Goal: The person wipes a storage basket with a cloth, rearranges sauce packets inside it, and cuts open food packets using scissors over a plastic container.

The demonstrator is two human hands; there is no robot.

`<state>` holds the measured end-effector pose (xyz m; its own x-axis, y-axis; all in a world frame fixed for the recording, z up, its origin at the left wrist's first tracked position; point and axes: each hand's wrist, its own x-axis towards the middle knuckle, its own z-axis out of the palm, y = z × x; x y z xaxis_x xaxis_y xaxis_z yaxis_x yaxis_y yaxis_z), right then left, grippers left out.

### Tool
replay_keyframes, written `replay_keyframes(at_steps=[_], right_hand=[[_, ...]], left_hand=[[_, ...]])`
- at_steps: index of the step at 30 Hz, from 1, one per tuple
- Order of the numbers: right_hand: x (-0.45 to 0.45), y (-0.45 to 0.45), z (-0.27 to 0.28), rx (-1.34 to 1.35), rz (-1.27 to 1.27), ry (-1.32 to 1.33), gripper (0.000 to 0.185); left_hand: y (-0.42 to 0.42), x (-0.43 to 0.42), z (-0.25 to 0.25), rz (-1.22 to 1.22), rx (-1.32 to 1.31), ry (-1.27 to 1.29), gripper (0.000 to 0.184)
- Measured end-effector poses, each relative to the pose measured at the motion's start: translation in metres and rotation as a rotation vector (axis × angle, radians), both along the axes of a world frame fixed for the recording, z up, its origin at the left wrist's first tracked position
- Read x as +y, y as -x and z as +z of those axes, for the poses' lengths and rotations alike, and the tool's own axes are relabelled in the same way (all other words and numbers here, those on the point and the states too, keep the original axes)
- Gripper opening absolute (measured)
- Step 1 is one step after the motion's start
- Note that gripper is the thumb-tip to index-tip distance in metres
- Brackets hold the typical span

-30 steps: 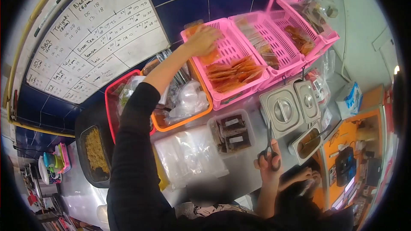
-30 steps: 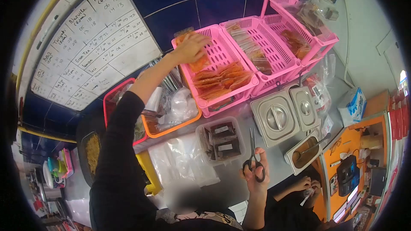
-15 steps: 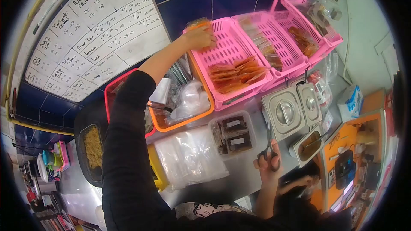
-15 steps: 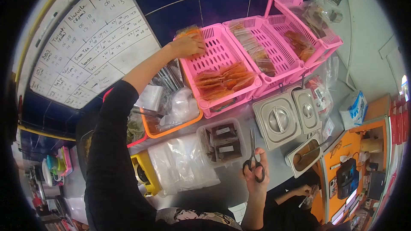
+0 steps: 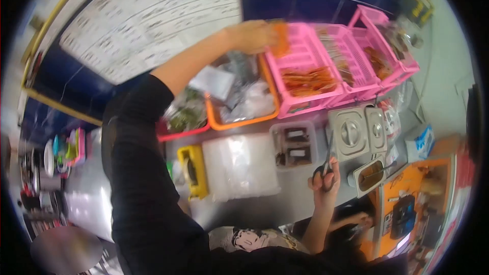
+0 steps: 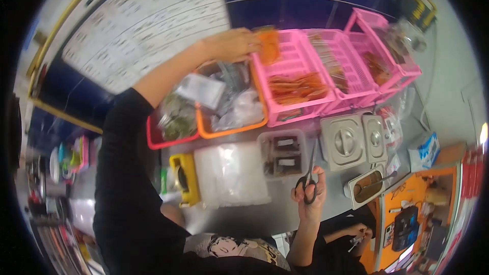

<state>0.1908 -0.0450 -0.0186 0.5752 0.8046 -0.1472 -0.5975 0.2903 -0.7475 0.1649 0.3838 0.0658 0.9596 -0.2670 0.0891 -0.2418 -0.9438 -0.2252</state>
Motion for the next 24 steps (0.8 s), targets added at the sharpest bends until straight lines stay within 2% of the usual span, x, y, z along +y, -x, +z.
replay_keyframes(at_steps=[2, 4, 6, 7, 9, 12, 13, 14, 16, 19, 24], right_hand=[[0.005, 0.018, 0.009, -0.092, 0.032, -0.014, 0.056], [0.011, 0.038, 0.017, -0.141, 0.168, -0.002, 0.055], [0.02, 0.065, 0.024, -0.232, 0.164, -0.013, 0.054], [0.024, 0.075, 0.024, -0.217, 0.255, -0.002, 0.054], [0.032, 0.107, 0.027, -0.295, 0.298, -0.028, 0.053], [0.043, 0.161, 0.035, -0.319, 0.405, -0.036, 0.051], [0.044, 0.174, 0.034, -0.307, 0.42, -0.026, 0.048], [0.053, 0.158, 0.019, -0.298, 0.429, -0.009, 0.048], [0.06, 0.178, 0.022, -0.311, 0.492, -0.025, 0.045], [0.069, 0.175, 0.014, -0.276, 0.542, -0.062, 0.045], [0.072, 0.174, 0.013, -0.251, 0.555, -0.11, 0.047]], left_hand=[[0.069, -0.023, 0.044, 0.006, 0.034, -0.015, 0.028], [0.162, -0.065, 0.087, 0.041, -0.072, 0.106, 0.026], [0.26, -0.117, 0.118, 0.187, -0.089, 0.321, 0.021], [0.304, -0.143, 0.123, 0.278, -0.089, 0.338, 0.021], [0.397, -0.201, 0.134, 0.479, -0.085, 0.601, 0.016], [0.512, -0.276, 0.11, 0.759, 0.043, 0.918, 0.018], [0.544, -0.297, 0.094, 0.832, 0.109, 0.892, 0.018], [0.536, -0.3, 0.06, 0.887, 0.2, 0.87, 0.018], [0.564, -0.325, 0.024, 0.962, 0.359, 0.814, 0.018], [0.559, -0.337, -0.028, 0.903, 0.323, 0.79, 0.019], [0.529, -0.325, -0.066, 0.773, 0.448, 0.692, 0.019]])
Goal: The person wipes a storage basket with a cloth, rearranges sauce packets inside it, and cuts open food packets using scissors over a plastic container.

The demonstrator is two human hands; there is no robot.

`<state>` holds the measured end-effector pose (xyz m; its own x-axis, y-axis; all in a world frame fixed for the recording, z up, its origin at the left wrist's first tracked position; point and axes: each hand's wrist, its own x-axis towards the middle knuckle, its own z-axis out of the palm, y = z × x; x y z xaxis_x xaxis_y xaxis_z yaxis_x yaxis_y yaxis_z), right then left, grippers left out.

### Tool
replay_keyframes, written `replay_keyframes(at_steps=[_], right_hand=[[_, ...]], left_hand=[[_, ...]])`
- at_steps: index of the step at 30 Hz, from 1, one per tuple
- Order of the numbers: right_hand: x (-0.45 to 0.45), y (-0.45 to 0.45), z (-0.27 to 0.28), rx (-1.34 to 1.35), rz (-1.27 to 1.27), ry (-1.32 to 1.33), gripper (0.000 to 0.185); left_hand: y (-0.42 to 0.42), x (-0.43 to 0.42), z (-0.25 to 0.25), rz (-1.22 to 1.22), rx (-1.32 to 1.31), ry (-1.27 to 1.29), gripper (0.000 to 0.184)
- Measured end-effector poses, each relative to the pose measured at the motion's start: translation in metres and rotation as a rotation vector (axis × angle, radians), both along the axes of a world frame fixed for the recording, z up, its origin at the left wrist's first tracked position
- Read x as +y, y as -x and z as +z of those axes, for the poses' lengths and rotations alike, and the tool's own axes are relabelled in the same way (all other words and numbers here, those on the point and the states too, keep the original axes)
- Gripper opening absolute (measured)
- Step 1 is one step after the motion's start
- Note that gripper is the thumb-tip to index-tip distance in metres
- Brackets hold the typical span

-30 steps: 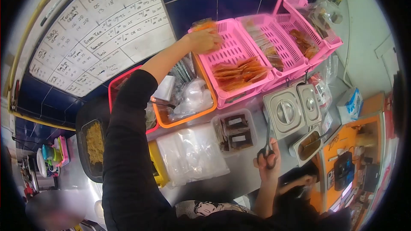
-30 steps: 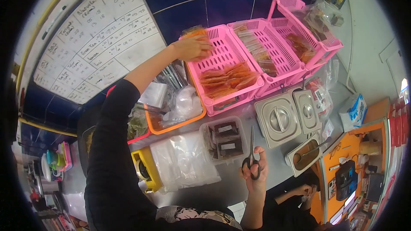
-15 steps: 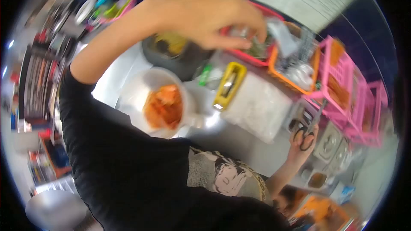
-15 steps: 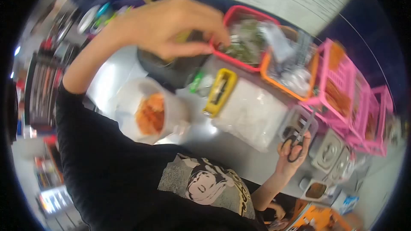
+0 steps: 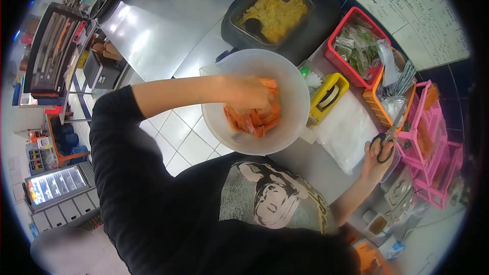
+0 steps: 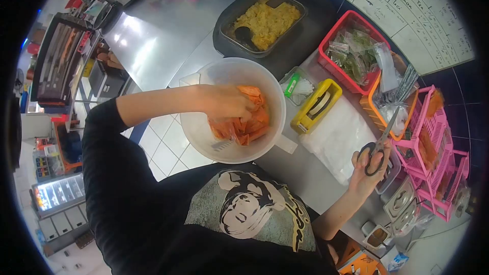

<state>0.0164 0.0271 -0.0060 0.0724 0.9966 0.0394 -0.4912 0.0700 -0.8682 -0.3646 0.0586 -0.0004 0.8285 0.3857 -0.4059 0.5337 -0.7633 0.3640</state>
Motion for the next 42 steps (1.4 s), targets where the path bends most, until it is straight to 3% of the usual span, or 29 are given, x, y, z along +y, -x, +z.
replay_keyframes(at_steps=[5, 8, 10, 14, 19, 22, 25, 28, 30, 35, 37, 41, 42], right_hand=[[-0.011, 0.001, -0.002, 0.043, -0.021, -0.006, 0.045], [-0.019, 0.006, -0.001, 0.033, -0.112, 0.027, 0.042], [-0.022, 0.002, -0.004, 0.033, -0.178, 0.052, 0.04], [-0.029, -0.011, -0.012, 0.138, -0.153, 0.039, 0.041], [-0.03, -0.013, -0.016, 0.135, -0.175, 0.045, 0.04], [-0.027, -0.014, -0.02, 0.104, -0.185, 0.056, 0.041], [-0.022, -0.007, -0.015, 0.111, -0.103, 0.054, 0.042], [-0.018, 0.0, -0.009, 0.099, -0.155, 0.094, 0.042], [-0.017, 0.004, -0.004, 0.105, -0.121, 0.096, 0.026], [-0.013, 0.001, -0.007, 0.111, -0.163, 0.12, 0.024], [-0.012, 0.001, -0.008, 0.116, -0.172, 0.13, 0.024], [-0.011, 0.005, -0.008, 0.15, -0.135, 0.129, 0.023], [-0.011, 0.005, -0.008, 0.148, -0.109, 0.122, 0.023]], left_hand=[[-0.017, 0.009, -0.015, -0.121, 0.21, 0.036, 0.023], [-0.017, 0.01, -0.009, -0.133, 0.183, 0.045, 0.024], [-0.012, 0.008, -0.011, -0.158, -0.069, 0.025, 0.021], [-0.017, 0.007, -0.007, -0.255, 0.013, 0.026, 0.018], [-0.017, 0.006, -0.018, -0.315, -0.07, -0.06, 0.015], [-0.024, 0.005, -0.023, -0.162, -0.078, 0.078, 0.016], [-0.028, 0.002, -0.023, -0.289, -0.085, -0.032, 0.016], [-0.03, -0.003, -0.018, -0.228, -0.072, -0.023, 0.016], [-0.026, -0.008, -0.022, -0.187, -0.097, -0.067, 0.016], [-0.018, -0.01, -0.015, -0.072, -0.139, -0.087, 0.016], [-0.021, -0.012, -0.003, 0.177, 0.075, -0.038, 0.015], [-0.021, -0.016, -0.02, 0.158, 0.0, -0.066, 0.012], [-0.022, -0.016, -0.027, 0.058, -0.09, -0.159, 0.013]])
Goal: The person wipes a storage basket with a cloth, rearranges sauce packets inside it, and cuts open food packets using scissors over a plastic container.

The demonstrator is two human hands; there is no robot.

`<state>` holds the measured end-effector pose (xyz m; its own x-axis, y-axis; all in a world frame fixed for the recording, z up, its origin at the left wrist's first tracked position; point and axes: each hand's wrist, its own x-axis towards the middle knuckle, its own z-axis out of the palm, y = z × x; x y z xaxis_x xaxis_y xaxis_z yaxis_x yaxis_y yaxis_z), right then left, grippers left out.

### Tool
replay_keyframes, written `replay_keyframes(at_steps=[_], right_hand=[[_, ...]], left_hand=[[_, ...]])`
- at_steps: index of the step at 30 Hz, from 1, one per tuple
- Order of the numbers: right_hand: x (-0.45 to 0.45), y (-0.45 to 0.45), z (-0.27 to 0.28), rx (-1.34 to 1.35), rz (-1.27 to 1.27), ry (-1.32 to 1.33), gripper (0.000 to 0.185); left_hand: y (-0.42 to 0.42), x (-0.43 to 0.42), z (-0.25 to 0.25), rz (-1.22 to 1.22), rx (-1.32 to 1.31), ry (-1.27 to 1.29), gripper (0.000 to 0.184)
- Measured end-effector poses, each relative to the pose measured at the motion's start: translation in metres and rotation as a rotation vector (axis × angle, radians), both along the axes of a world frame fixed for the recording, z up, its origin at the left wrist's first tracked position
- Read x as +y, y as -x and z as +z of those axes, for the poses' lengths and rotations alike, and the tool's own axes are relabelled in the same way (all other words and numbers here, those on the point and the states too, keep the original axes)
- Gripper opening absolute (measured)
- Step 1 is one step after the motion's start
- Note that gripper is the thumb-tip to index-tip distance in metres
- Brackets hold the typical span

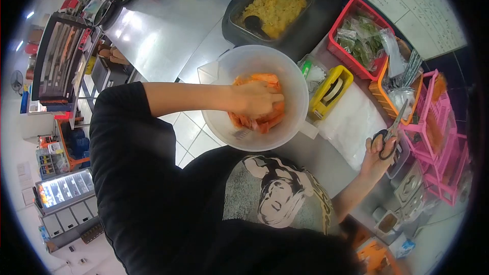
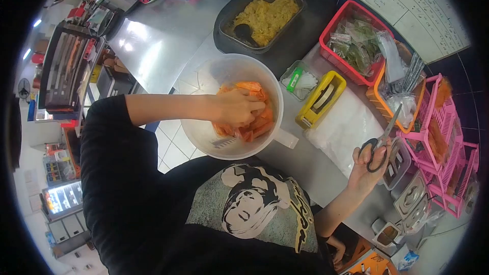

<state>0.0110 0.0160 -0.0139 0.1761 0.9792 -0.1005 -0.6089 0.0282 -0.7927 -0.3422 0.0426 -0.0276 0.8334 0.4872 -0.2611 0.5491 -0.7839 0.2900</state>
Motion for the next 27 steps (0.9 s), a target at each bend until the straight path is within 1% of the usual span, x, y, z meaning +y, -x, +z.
replay_keyframes(at_steps=[1, 2, 4, 5, 7, 8, 10, 11, 13, 14, 16, 17, 18, 19, 20, 22, 25, 27], right_hand=[[0.0, 0.001, 0.001, 0.003, -0.001, 0.0, 0.023], [-0.001, 0.002, 0.003, 0.01, 0.018, -0.022, 0.023], [-0.003, 0.003, 0.005, 0.02, 0.029, -0.045, 0.023], [-0.004, 0.003, 0.006, 0.005, 0.008, -0.042, 0.023], [-0.004, -0.001, 0.005, -0.009, -0.016, -0.04, 0.023], [-0.005, -0.005, 0.003, -0.002, -0.021, -0.037, 0.024], [-0.004, -0.01, 0.001, 0.005, -0.028, -0.035, 0.024], [-0.004, -0.012, -0.001, 0.017, -0.023, -0.047, 0.025], [-0.005, -0.01, 0.0, 0.033, -0.024, -0.059, 0.025], [-0.003, -0.011, 0.0, 0.018, -0.022, -0.052, 0.025], [-0.002, -0.009, 0.0, 0.005, -0.027, -0.048, 0.025], [-0.002, -0.008, -0.002, 0.003, -0.018, -0.058, 0.03], [-0.001, -0.01, -0.005, 0.001, -0.008, -0.068, 0.036], [0.0, -0.006, -0.004, 0.005, -0.011, -0.068, 0.036], [0.001, -0.001, 0.0, -0.01, 0.011, -0.073, 0.036], [0.002, 0.005, 0.005, -0.026, 0.033, -0.077, 0.037], [0.005, 0.012, 0.007, -0.076, 0.087, -0.079, 0.039], [0.004, 0.025, 0.012, -0.099, 0.143, -0.054, 0.042]], left_hand=[[0.001, 0.0, -0.006, -0.104, -0.078, -0.098, 0.014], [0.001, 0.002, -0.005, -0.108, -0.075, -0.097, 0.014], [0.002, 0.005, -0.004, -0.114, 0.002, 0.019, 0.013], [0.002, 0.005, 0.003, -0.12, 0.005, 0.017, 0.013], [0.0, 0.006, 0.015, 0.009, 0.037, 0.171, 0.008], [0.003, 0.009, 0.019, 0.006, 0.038, 0.169, 0.008], [0.013, 0.017, 0.028, 0.078, -0.223, 0.269, 0.007], [0.016, 0.02, 0.041, 0.074, -0.22, 0.268, 0.007], [0.02, 0.027, 0.08, 0.255, -0.5, 0.235, 0.017], [0.021, 0.027, 0.099, 0.248, -0.496, 0.236, 0.017], [0.027, 0.023, 0.132, 0.551, -0.485, 0.252, 0.015], [0.033, 0.021, 0.14, 0.545, -0.48, 0.25, 0.015], [0.035, 0.02, 0.143, 0.65, -0.528, 0.328, 0.012], [0.04, 0.018, 0.147, 0.758, -0.575, 0.407, 0.008], [0.046, 0.017, 0.148, 0.758, -0.571, 0.407, 0.008], [0.051, 0.017, 0.146, 0.865, -0.625, 0.415, 0.008], [0.049, 0.016, 0.141, 0.916, -0.582, 0.398, 0.009], [0.051, 0.015, 0.141, 0.924, -0.598, 0.396, 0.009]])
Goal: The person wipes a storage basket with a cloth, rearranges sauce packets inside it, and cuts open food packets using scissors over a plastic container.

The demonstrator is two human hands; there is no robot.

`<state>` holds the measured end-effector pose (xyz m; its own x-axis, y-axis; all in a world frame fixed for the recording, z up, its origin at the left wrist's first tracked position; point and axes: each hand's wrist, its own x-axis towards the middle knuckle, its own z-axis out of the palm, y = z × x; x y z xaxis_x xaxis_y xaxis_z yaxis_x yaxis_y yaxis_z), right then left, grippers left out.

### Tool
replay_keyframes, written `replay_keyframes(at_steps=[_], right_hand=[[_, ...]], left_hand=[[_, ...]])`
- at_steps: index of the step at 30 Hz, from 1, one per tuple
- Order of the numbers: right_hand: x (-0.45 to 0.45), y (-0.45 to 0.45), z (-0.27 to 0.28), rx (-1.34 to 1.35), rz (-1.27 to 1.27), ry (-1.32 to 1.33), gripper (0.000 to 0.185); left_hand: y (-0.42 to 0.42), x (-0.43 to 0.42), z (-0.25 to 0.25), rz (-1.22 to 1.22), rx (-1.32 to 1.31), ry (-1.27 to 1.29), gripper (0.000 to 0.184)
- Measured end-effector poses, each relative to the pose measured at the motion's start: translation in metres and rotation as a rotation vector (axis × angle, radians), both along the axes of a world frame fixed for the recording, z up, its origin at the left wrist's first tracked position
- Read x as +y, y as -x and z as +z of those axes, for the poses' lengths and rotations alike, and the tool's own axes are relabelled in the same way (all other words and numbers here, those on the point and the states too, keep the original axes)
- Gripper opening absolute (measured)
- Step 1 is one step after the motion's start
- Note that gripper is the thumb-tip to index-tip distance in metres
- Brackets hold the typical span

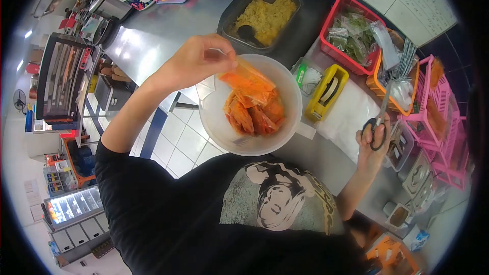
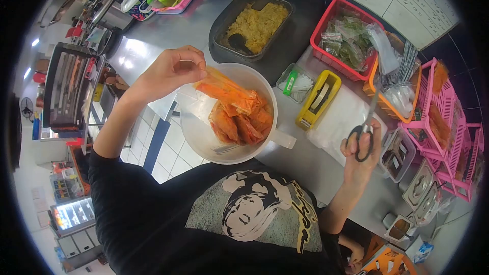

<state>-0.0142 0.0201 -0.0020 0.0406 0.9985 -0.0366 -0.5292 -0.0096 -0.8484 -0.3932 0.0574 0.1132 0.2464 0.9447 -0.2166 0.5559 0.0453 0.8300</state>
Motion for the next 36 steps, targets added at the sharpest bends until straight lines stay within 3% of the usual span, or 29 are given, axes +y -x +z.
replay_keyframes(at_steps=[9, 12, 15, 22, 28, 35, 36], right_hand=[[-0.003, 0.037, 0.02, -0.127, 0.228, 0.011, 0.062], [-0.003, 0.039, 0.026, -0.083, 0.444, -0.065, 0.072], [-0.001, 0.061, 0.035, -0.276, 0.585, -0.129, 0.074], [0.014, 0.076, 0.051, -0.26, 0.897, -0.126, 0.069], [0.019, 0.097, 0.071, -0.103, 0.887, -0.026, 0.085], [0.022, 0.108, 0.07, -0.003, 0.917, -0.1, 0.083], [0.022, 0.108, 0.068, 0.009, 0.932, -0.123, 0.075]], left_hand=[[0.004, 0.002, 0.023, 0.083, -0.231, -0.001, 0.016], [0.003, 0.004, 0.033, 0.01, -0.309, -0.086, 0.016], [0.024, 0.002, 0.049, -0.067, -0.356, -0.174, 0.016], [0.015, 0.001, 0.053, -0.094, -0.412, -0.212, 0.02], [0.002, -0.007, 0.048, -0.087, -0.504, -0.286, 0.024], [0.006, -0.011, 0.043, -0.116, -0.492, -0.359, 0.026], [0.007, -0.011, 0.042, -0.132, -0.462, -0.389, 0.027]])
